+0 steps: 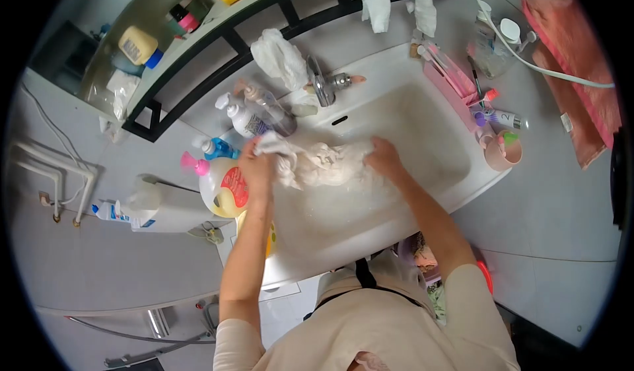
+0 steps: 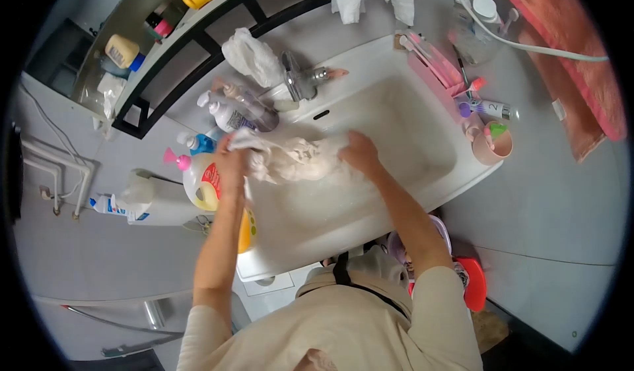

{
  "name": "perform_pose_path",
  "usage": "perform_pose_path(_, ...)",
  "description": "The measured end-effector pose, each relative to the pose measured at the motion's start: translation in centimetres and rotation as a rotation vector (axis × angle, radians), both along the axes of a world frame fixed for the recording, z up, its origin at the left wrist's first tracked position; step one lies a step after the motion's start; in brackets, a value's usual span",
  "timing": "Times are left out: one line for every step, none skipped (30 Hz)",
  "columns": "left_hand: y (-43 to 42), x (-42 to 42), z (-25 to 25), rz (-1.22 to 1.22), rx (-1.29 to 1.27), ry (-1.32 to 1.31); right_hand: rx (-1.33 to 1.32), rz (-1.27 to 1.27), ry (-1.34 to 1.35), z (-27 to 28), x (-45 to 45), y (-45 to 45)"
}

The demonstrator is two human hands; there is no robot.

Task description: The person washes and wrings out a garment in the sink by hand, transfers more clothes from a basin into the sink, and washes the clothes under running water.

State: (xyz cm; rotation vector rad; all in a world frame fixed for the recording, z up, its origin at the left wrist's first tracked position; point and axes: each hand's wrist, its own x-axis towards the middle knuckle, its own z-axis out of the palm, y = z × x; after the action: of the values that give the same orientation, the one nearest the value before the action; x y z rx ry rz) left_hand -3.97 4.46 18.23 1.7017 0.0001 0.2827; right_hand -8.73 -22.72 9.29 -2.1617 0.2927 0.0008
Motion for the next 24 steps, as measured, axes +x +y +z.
perform_pose_path(1.0, 0.1, -4.1, 0.105, 0.19, 0.021, 0.069, 0.015, -0.088, 2.7, 0.1, 0.3)
perform_pose_path(1.4, -0.4, -7.4, 0.149, 0.112, 0.127, 0.136, 0.031, -0.182, 5.6, 0.4, 0.9)
perform_pose_path(1.8, -0.9, -10.2, 0.188, 0.034, 0.232, 0.138, 0.077, -0.192, 8.5, 0.6, 1.1)
perform_pose_path(2.7, -1.2, -13.4, 0.118, -0.047, 0.332, 0.141, 0.12, -0.197, 11.2, 0.5, 1.4)
perform_pose_path(3.1, -1.6, -15.4, 0.048, -0.13, 0.433, 0.144, 0.165, -0.199, 13.2, 0.6, 1.7)
perform_pose_path(2.2, -2.4, -13.7, 0.027, -0.071, 0.557, 0.16, 0.171, -0.284, 14.4, 0.8, 2.1)
perform_pose_path(0.5, -3.9, -9.9, 0.004, -0.009, 0.68, 0.179, 0.176, -0.368, 15.2, 1.0, 2.5)
perform_pose_path(-0.3, -4.8, -7.8, -0.021, 0.056, 0.805, 0.199, 0.181, -0.45, 16.1, 1.1, 3.0)
perform_pose_path(0.7, -3.6, -11.5, -0.113, 0.041, 0.615, 0.248, 0.189, -0.459, 17.1, 1.0, 3.5)
perform_pose_path(0.3, -3.3, -10.3, -0.163, 0.004, 0.421, 0.299, 0.194, -0.47, 18.1, 1.0, 4.0)
perform_pose_path(0.1, -2.8, -8.9, -0.209, -0.03, 0.226, 0.351, 0.199, -0.482, 18.8, 1.0, 4.5)
perform_pose_path(-1.3, -4.1, -3.5, -0.3, -0.131, 0.13, 0.379, 0.214, -0.491, 19.0, 1.1, 5.0)
perform_pose_path(-2.7, -4.7, -0.3, -0.342, -0.137, -0.025, 0.409, 0.229, -0.499, 19.2, 1.1, 5.6)
perform_pose_path(-4.1, -5.3, 2.9, -0.387, -0.147, -0.18, 0.438, 0.246, -0.506, 19.3, 1.1, 6.1)
perform_pose_path(-5.1, -5.2, 3.3, -0.378, -0.063, -0.39, 0.539, 0.25, -0.466, 19.6, 0.9, 6.6)
perform_pose_path(-5.9, -5.5, 2.8, -0.35, -0.022, -0.405, 0.638, 0.253, -0.422, 20.0, 0.6, 7.0)
perform_pose_path(-6.8, -5.6, 2.2, -0.322, 0.019, -0.42, 0.736, 0.255, -0.378, 20.1, 0.3, 7.5)
perform_pose_path(-7.7, -5.6, 1.8, -0.312, 0.047, -0.411, 0.831, 0.217, -0.374, 19.8, 0.1, 8.3)
perform_pose_path(-8.6, -5.5, 1.3, -0.302, 0.074, -0.401, 0.926, 0.176, -0.373, 19.2, -0.1, 9.3)
perform_pose_path(-9.3, -5.5, 0.9, -0.311, 0.089, -0.363, 1.021, 0.132, -0.371, 18.6, -0.1, 9.8)
perform_pose_path(-9.6, -5.4, 0.5, -0.316, 0.101, -0.323, 0.963, 0.201, -0.345, 17.8, 0.2, 9.8)
perform_pose_path(-9.6, -5.3, -0.2, -0.292, -0.056, -0.175, 0.903, 0.272, -0.316, 16.9, 0.5, 9.5)
perform_pose_path(-9.4, -5.2, -1.2, -0.267, -0.214, -0.027, 0.843, 0.343, -0.288, 16.0, 0.9, 9.1)
perform_pose_path(-9.1, -5.4, -2.1, -0.24, -0.371, 0.124, 0.749, 0.336, -0.143, 15.0, 1.4, 7.9)
